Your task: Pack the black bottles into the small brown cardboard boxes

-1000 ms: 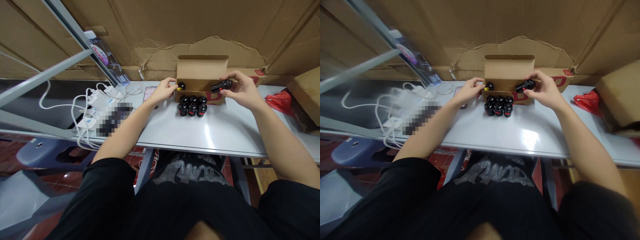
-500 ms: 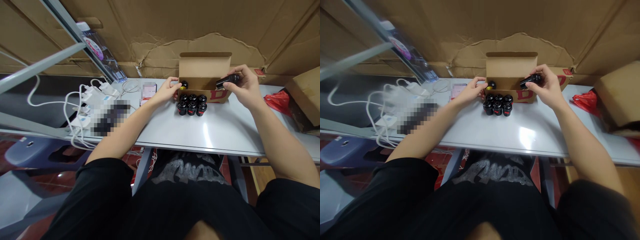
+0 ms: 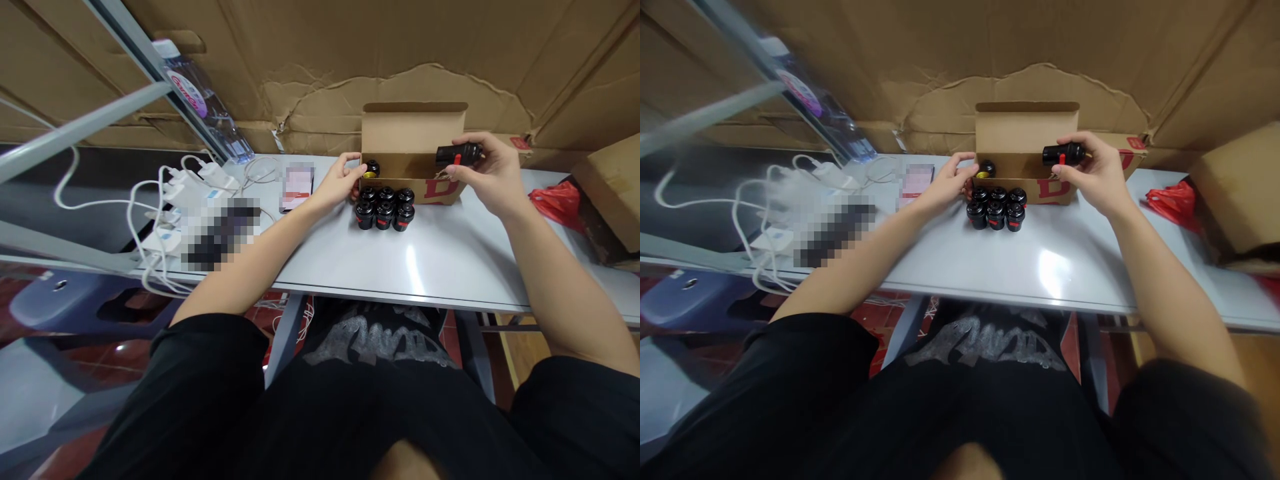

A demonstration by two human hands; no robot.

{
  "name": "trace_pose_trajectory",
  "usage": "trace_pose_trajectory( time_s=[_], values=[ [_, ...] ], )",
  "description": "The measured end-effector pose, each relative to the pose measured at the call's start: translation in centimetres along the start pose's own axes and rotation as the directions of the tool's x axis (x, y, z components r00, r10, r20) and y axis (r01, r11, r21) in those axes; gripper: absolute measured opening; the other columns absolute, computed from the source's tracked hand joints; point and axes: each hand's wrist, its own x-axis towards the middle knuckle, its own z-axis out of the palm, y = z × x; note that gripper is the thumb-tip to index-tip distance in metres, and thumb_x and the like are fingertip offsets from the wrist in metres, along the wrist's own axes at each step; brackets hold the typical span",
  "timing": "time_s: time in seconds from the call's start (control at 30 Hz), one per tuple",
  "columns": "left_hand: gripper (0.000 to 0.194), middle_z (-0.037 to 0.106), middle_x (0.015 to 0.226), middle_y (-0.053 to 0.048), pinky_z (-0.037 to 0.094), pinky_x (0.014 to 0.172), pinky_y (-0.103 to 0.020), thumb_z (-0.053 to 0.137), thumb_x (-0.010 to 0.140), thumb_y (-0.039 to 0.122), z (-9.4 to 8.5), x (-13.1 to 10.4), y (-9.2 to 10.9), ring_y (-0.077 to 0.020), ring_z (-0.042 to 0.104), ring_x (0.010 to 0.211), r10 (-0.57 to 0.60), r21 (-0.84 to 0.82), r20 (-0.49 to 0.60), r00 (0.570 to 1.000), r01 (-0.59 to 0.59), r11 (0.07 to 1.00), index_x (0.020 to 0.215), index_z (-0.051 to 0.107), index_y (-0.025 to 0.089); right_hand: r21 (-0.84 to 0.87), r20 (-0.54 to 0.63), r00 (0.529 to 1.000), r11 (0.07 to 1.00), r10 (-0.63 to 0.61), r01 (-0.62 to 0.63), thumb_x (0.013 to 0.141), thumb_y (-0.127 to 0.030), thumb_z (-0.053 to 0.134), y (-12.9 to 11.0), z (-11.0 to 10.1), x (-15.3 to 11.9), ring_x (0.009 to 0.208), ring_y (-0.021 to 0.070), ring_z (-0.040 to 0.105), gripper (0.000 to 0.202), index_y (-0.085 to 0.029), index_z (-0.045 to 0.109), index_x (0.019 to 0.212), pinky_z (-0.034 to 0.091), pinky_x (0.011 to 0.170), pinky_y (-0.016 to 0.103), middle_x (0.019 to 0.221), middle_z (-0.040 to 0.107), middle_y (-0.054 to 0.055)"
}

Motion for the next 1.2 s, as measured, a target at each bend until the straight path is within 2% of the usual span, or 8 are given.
trace_pose_trajectory(
  time_s=[0.13, 0.33, 0.5, 0.63, 0.7, 0.83, 1.0, 1.2],
  values=[
    [0.037, 0.062, 0.078, 0.005, 0.058, 0.068, -0.033, 0.081, 0.127, 0.053, 0.0, 0.5, -0.8, -0.0164, 0.065, 0.062, 0.017, 0.007, -0.012, 1.000, -0.017, 1.000, 0.156, 0.067, 0.034, 0.007, 0.028, 1.000, 1.000, 0.012, -0.012, 0.083, -0.070, 0.122, 0.1, -0.1, 0.0, 0.087, 0.0295, 0.080, 0.066, -0.047, 0.099, 0.140, 0.080, 0.097, 0.063, 0.115, 0.088, 0.002],
    [0.039, 0.060, 0.079, 0.005, 0.066, 0.076, -0.037, 0.080, 0.127, 0.058, 0.3, 0.4, -0.9, -0.0166, 0.065, 0.064, 0.019, 0.011, -0.025, 0.999, -0.019, 1.000, 0.156, 0.067, 0.035, 0.009, 0.005, 0.998, 0.998, -0.056, 0.056, 0.084, -0.060, 0.123, -0.6, 0.0, -0.1, 0.102, 0.0354, 0.086, 0.060, -0.045, 0.100, 0.137, 0.079, 0.105, 0.069, 0.122, 0.089, 0.004],
    [0.047, 0.061, 0.081, 0.004, 0.069, 0.084, -0.042, 0.088, 0.121, 0.063, 0.4, 0.1, -0.3, -0.0190, 0.066, 0.069, -0.009, 0.004, -0.040, 0.999, 0.010, 1.000, 0.154, 0.068, 0.037, -0.026, -0.010, 0.999, 0.999, -0.034, 0.034, 0.081, -0.074, 0.123, -0.8, 0.2, -0.1, 0.101, 0.0351, 0.085, 0.065, -0.045, 0.100, 0.134, 0.080, 0.106, 0.068, 0.121, 0.090, 0.004],
    [0.050, 0.062, 0.084, 0.003, 0.069, 0.089, -0.045, 0.091, 0.118, 0.064, 0.4, -0.2, 0.1, -0.0202, 0.067, 0.072, -0.022, -0.004, -0.042, 0.999, 0.022, 1.000, 0.153, 0.068, 0.037, 0.000, -0.011, 1.000, 1.000, 0.001, -0.001, 0.074, -0.091, 0.120, -0.9, 0.5, -0.1, 0.087, 0.0318, 0.085, 0.079, -0.043, 0.100, 0.133, 0.083, 0.094, 0.065, 0.116, 0.089, 0.004],
    [0.045, 0.063, 0.083, 0.002, 0.070, 0.091, -0.046, 0.089, 0.120, 0.061, 0.4, -0.4, 0.2, -0.0212, 0.070, 0.074, -0.021, 0.008, -0.041, 0.999, 0.021, 1.000, 0.153, 0.069, 0.037, 0.004, -0.012, 1.000, 1.000, 0.009, -0.009, 0.073, -0.092, 0.120, -1.2, 0.6, -0.2, 0.084, 0.0330, 0.085, 0.080, -0.042, 0.100, 0.132, 0.083, 0.090, 0.067, 0.112, 0.089, 0.004],
    [0.044, 0.065, 0.085, 0.002, 0.072, 0.093, -0.047, 0.085, 0.121, 0.061, 0.3, -0.7, 0.5, -0.0234, 0.076, 0.082, -0.016, 0.032, -0.038, 0.999, 0.017, 0.999, 0.155, 0.069, 0.037, -0.047, 0.000, 1.000, 0.999, 0.007, -0.007, 0.076, -0.087, 0.121, -2.0, 0.6, -0.2, 0.096, 0.0385, 0.088, 0.071, -0.046, 0.100, 0.129, 0.083, 0.097, 0.071, 0.118, 0.090, 0.005],
    [0.045, 0.063, 0.084, 0.002, 0.071, 0.092, -0.046, 0.087, 0.121, 0.060, 0.3, -0.8, 0.5, -0.0226, 0.074, 0.080, -0.011, 0.028, -0.033, 0.999, 0.012, 1.000, 0.154, 0.069, 0.036, 0.003, 0.025, 0.999, 1.000, 0.028, -0.028, 0.078, -0.084, 0.121, -1.7, 0.5, -0.3, 0.085, 0.0381, 0.088, 0.072, -0.044, 0.099, 0.133, 0.082, 0.092, 0.073, 0.113, 0.089, 0.005],
    [0.044, 0.060, 0.081, 0.004, 0.070, 0.092, -0.046, 0.086, 0.121, 0.061, 0.4, -0.7, 0.5, -0.0226, 0.073, 0.078, -0.008, 0.034, -0.045, 0.999, 0.010, 0.999, 0.153, 0.068, 0.037, -0.032, -0.009, 1.000, 0.999, -0.001, 0.001, 0.082, -0.096, 0.114, -1.7, 0.6, -0.3, 0.095, 0.0374, 0.088, 0.075, -0.043, 0.096, 0.132, 0.082, 0.104, 0.072, 0.112, 0.087, 0.005]
  ],
)
